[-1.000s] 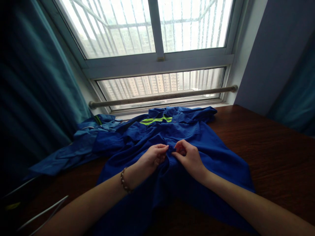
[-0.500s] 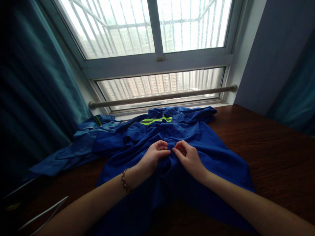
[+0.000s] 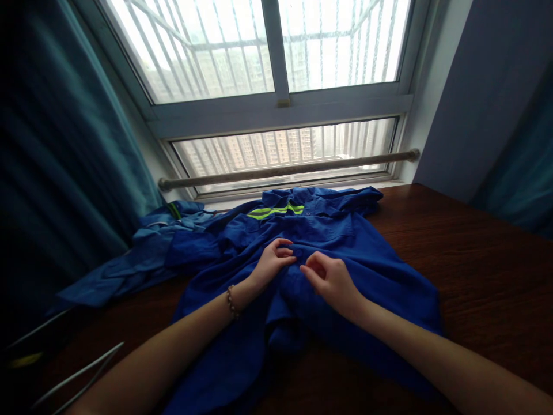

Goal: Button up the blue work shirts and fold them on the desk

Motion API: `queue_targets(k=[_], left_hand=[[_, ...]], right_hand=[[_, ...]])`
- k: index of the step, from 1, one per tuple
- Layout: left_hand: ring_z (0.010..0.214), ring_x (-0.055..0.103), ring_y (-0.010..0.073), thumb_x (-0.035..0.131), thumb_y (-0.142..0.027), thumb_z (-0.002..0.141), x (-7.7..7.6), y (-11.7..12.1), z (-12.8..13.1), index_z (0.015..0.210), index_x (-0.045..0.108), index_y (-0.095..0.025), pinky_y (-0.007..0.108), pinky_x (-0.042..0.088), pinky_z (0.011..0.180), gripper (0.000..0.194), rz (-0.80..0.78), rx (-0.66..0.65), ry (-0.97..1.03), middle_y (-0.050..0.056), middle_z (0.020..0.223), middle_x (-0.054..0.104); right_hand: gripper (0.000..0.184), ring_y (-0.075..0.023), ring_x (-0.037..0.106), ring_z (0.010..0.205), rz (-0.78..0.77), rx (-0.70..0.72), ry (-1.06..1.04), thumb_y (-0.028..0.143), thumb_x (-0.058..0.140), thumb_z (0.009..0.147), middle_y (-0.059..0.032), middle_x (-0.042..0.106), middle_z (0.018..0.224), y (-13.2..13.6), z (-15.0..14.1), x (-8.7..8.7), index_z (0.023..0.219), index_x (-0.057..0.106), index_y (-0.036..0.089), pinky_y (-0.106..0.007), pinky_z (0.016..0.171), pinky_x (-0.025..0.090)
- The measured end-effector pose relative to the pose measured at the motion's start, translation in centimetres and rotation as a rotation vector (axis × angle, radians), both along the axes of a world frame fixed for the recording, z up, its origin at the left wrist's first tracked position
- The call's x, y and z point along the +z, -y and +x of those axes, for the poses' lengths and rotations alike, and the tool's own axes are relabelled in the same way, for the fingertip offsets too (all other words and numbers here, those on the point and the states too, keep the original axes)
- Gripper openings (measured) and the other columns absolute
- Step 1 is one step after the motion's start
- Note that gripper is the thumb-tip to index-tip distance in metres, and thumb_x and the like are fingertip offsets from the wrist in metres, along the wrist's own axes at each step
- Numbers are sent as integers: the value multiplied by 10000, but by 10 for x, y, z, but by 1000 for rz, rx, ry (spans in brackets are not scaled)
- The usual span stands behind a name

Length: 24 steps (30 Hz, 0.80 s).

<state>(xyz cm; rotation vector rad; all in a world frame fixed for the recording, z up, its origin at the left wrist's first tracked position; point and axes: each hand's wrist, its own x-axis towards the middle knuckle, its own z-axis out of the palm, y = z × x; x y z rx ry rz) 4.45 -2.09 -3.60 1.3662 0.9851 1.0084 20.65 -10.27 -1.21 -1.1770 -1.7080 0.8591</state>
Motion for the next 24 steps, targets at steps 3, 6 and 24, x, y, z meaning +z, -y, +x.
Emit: queue_targets(k=[3, 6, 24], left_hand=[[619, 593, 111, 706, -100, 572, -10, -14, -7, 898, 505, -133, 206, 451, 586, 384, -17, 44, -15, 6, 697, 607], [589, 584, 96, 696, -106, 591, -10, -19, -9, 904, 498, -136, 183, 441, 540, 372, 5, 53, -77, 10, 708, 612], [598, 612, 137, 673, -42, 590, 46, 28, 4, 1155, 345, -139, 262, 513, 577, 660, -505, -126, 22, 2, 718, 564]], right_hand=[[154, -153, 532, 688, 227, 88, 356, 245, 562, 736, -26, 566, 762, 15, -9, -2, 880, 554, 190, -275, 628, 445], [446, -227, 499, 935, 290, 86, 559, 136, 567, 651, -95, 526, 1033, 19, -13, -12, 1091, 508, 176, -358, 811, 427], [228, -198, 518, 873, 518, -36, 379, 165, 491, 785, -80, 565, 940, 12, -3, -8, 990, 584, 197, -336, 774, 430]])
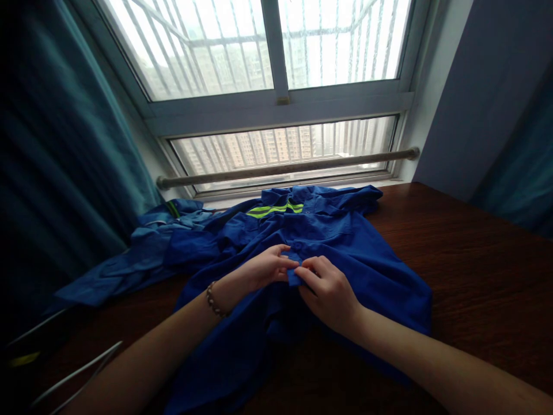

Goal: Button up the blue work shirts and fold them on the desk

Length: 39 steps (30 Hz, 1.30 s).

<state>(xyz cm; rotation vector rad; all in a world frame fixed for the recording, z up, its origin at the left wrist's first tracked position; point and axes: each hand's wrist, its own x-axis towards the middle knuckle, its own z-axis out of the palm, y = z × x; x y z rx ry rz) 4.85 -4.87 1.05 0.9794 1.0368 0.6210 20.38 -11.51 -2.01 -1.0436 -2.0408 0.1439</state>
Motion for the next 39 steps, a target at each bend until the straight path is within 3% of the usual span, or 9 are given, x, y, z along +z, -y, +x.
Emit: queue_targets(k=[3, 6, 11, 15, 18, 25, 29, 33, 39], left_hand=[[597, 627, 153, 654, -54, 611, -4, -4, 0, 1105, 358, -138, 312, 519, 622, 582, -37, 4, 89, 17, 723, 590], [616, 644, 172, 591, -117, 678, -5, -7, -2, 938, 437, -127, 316, 513, 646, 303, 9, -14, 133, 54, 725, 625], [614, 642, 177, 420, -136, 736, -5, -2, 2, 785, 423, -135, 282, 491, 586, 49, 88, -133, -27, 100, 688, 648], [698, 604, 157, 522, -171, 693, -18, 15, 8, 789, 503, -149, 252, 456, 604, 100, 537, -458, -345, 62, 795, 633], [737, 553, 150, 631, -209, 642, -29, 24, 10, 824, 554, -164, 236, 420, 636, 202, 958, -513, -659, 36, 823, 609], [643, 536, 137, 635, -237, 662, -23, 23, 7, 709, 557, -164, 210, 360, 539, 117, 988, -561, -859, 9, 693, 597], [559, 559, 137, 563, -238, 705, -16, 16, 1, 693, 529, -155, 213, 395, 499, 91, 780, -530, -645, 4, 602, 590], [500, 567, 132, 589, -213, 659, -4, 9, -6, 691, 509, -150, 212, 426, 459, 106, 587, -454, -357, -15, 553, 579], [476, 576, 121, 649, -222, 629, 25, 7, -10, 697, 535, -128, 202, 438, 456, 163, 470, -370, -221, -4, 519, 599]], right_hand=[[144, -171, 542, 774, -91, 38, -152, 239, 503, 809, -52, 595, 824, -4, 2, 9, 833, 640, 204, -303, 704, 442], [211, -157, 564, 645, -394, 4, -492, 347, 556, 775, -25, 605, 680, -15, 8, 14, 662, 621, 181, -284, 610, 452], [211, -198, 619, 587, -892, -71, -1144, 370, 625, 712, -46, 659, 656, -42, 29, 12, 749, 625, 162, -320, 549, 503], [193, -217, 642, 632, -1008, -171, -1266, 326, 578, 759, -57, 674, 650, -52, 38, 13, 809, 639, 150, -332, 572, 526], [231, -216, 646, 673, -1088, -51, -1288, 346, 556, 775, -61, 682, 692, -50, 37, 16, 857, 637, 146, -328, 603, 528], [266, -142, 587, 560, -916, 187, -1126, 433, 633, 695, 2, 631, 627, -41, 31, 20, 765, 614, 177, -251, 536, 457], [241, -98, 515, 559, -685, 237, -727, 354, 720, 602, 35, 561, 611, -32, 28, 24, 663, 577, 169, -212, 523, 390], [156, -117, 508, 623, -468, 340, -260, 288, 698, 640, 5, 564, 665, -22, 19, 24, 669, 609, 162, -236, 570, 389], [119, -135, 506, 622, -306, -22, -307, 269, 618, 722, -15, 572, 659, -17, 12, 21, 664, 615, 165, -260, 577, 376]])
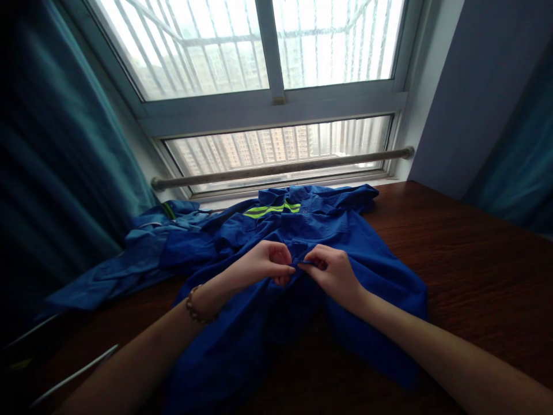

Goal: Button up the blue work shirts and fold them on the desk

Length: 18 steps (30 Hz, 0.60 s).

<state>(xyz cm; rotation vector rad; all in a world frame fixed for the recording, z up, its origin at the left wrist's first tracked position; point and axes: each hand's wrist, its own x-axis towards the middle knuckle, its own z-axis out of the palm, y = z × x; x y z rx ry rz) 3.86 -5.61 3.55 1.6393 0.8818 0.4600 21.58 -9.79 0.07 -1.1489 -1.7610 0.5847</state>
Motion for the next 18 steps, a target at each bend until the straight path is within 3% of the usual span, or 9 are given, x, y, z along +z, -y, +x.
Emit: queue_targets(k=[2, 7, 11, 15, 18], left_hand=[[511, 599, 129, 670, -245, 625, 5, 2, 0, 719, 551, -125, 212, 460, 489, 194, -49, 23, 51, 8, 556, 622], [520, 605, 126, 680, -215, 623, 4, 8, 6, 705, 554, -110, 231, 489, 527, 184, -91, 61, 129, 17, 561, 626], [449, 565, 97, 643, -152, 639, 1, 9, 9, 656, 526, -108, 194, 454, 457, 127, -27, 101, 118, 5, 522, 601], [417, 543, 90, 612, -92, 624, -2, 9, 8, 638, 506, -117, 180, 431, 415, 110, 12, 99, 72, -18, 488, 575], [411, 542, 91, 613, -86, 617, -3, 9, 8, 636, 507, -119, 174, 422, 403, 112, 2, 100, 51, -21, 482, 574]], right_hand=[[140, -142, 513, 639, -86, -44, -101, 298, 619, 721, -17, 588, 672, -1, 0, 1, 692, 626, 161, -263, 589, 377], [208, -87, 456, 536, -418, 153, -448, 333, 626, 715, 23, 548, 584, -2, -1, -1, 621, 595, 150, -216, 505, 328], [222, -83, 474, 529, -575, 243, -666, 356, 648, 700, 20, 546, 579, -2, -1, -4, 659, 606, 141, -211, 512, 344], [236, -106, 508, 556, -610, 245, -760, 386, 650, 691, 10, 567, 604, -1, 1, -1, 699, 611, 153, -235, 548, 375], [267, -76, 432, 507, -483, 184, -605, 395, 642, 698, 36, 502, 540, -1, 2, 1, 619, 590, 145, -215, 501, 314]])
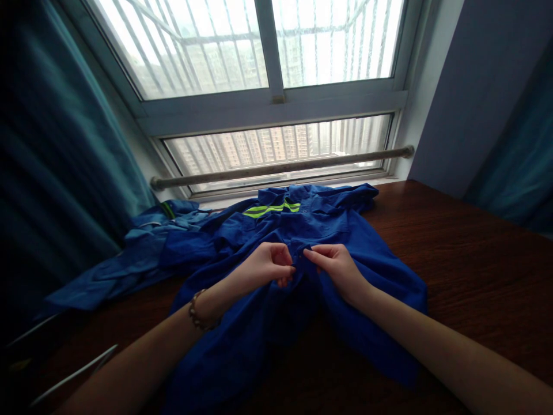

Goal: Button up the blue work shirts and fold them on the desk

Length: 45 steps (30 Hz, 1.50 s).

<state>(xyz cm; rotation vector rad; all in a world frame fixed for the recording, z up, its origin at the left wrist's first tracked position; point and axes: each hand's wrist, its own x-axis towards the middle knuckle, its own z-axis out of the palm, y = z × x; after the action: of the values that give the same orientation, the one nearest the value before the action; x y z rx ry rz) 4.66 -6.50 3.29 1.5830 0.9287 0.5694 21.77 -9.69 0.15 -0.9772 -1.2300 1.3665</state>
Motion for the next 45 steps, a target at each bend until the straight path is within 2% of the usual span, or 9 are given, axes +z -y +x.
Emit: queue_targets(k=[3, 11, 15, 18, 21, 28, 32, 36, 45], left_hand=[[427, 562, 99, 635, -129, 630, 2, 0, 0, 649, 522, -115, 187, 443, 429, 116, -68, 7, 22, -5, 503, 597], [540, 630, 155, 703, -215, 606, 7, 2, 0, 660, 547, -100, 253, 507, 540, 201, -159, 74, 98, 47, 570, 641], [519, 623, 150, 691, -187, 609, 7, 1, 1, 642, 544, -102, 251, 505, 516, 173, -133, 112, 76, 42, 569, 637], [490, 609, 141, 673, -162, 616, 4, 0, 1, 624, 542, -104, 254, 506, 508, 143, -87, 121, 64, 23, 526, 616], [502, 615, 147, 657, -144, 617, -2, 0, 0, 638, 559, -104, 259, 513, 517, 108, -42, 94, 89, 18, 528, 615], [569, 634, 149, 617, -95, 633, -6, 3, 3, 702, 574, -105, 261, 521, 583, 82, -97, 73, 135, 25, 598, 643], [568, 622, 127, 604, -228, 711, -6, 6, 9, 700, 569, -100, 252, 517, 608, 134, -127, 117, 150, 14, 603, 618], [571, 594, 111, 680, -332, 649, -14, 7, 12, 667, 554, -101, 226, 506, 564, 263, -44, 150, 167, 11, 629, 598], [557, 551, 78, 652, -196, 664, -26, 11, 15, 639, 514, -111, 218, 496, 580, 165, -263, 286, 401, -11, 618, 532]], right_hand=[[297, -62, 364, 503, 125, -46, 166, 384, 631, 711, 50, 444, 513, -1, 1, -1, 561, 567, 136, -215, 491, 266], [363, -88, 381, 518, 171, -20, 271, 418, 550, 765, 34, 451, 499, -1, 1, 1, 524, 539, 146, -239, 517, 280], [369, -90, 420, 527, 129, -15, 150, 407, 553, 768, 17, 493, 511, 0, -1, -1, 513, 549, 140, -241, 543, 314], [321, -101, 481, 562, -3, -5, -31, 417, 577, 743, -14, 566, 585, -1, -2, -3, 613, 626, 128, -238, 552, 353], [267, -106, 514, 589, -60, 9, -29, 386, 649, 681, -30, 609, 648, -3, -2, -5, 718, 669, 122, -228, 549, 374], [228, -133, 548, 640, 152, -59, 282, 362, 671, 645, -21, 633, 702, -5, -1, -5, 716, 639, 148, -250, 588, 426], [210, -147, 560, 646, 261, -151, 412, 360, 657, 664, -12, 614, 688, -3, -2, -7, 703, 599, 162, -265, 597, 444], [167, -137, 545, 596, 354, -212, 529, 334, 613, 714, 1, 587, 640, 2, -5, -9, 684, 573, 175, -256, 552, 424], [225, -138, 538, 615, 264, -207, 359, 372, 642, 689, -3, 586, 648, 4, -7, -9, 647, 561, 167, -255, 577, 413]])
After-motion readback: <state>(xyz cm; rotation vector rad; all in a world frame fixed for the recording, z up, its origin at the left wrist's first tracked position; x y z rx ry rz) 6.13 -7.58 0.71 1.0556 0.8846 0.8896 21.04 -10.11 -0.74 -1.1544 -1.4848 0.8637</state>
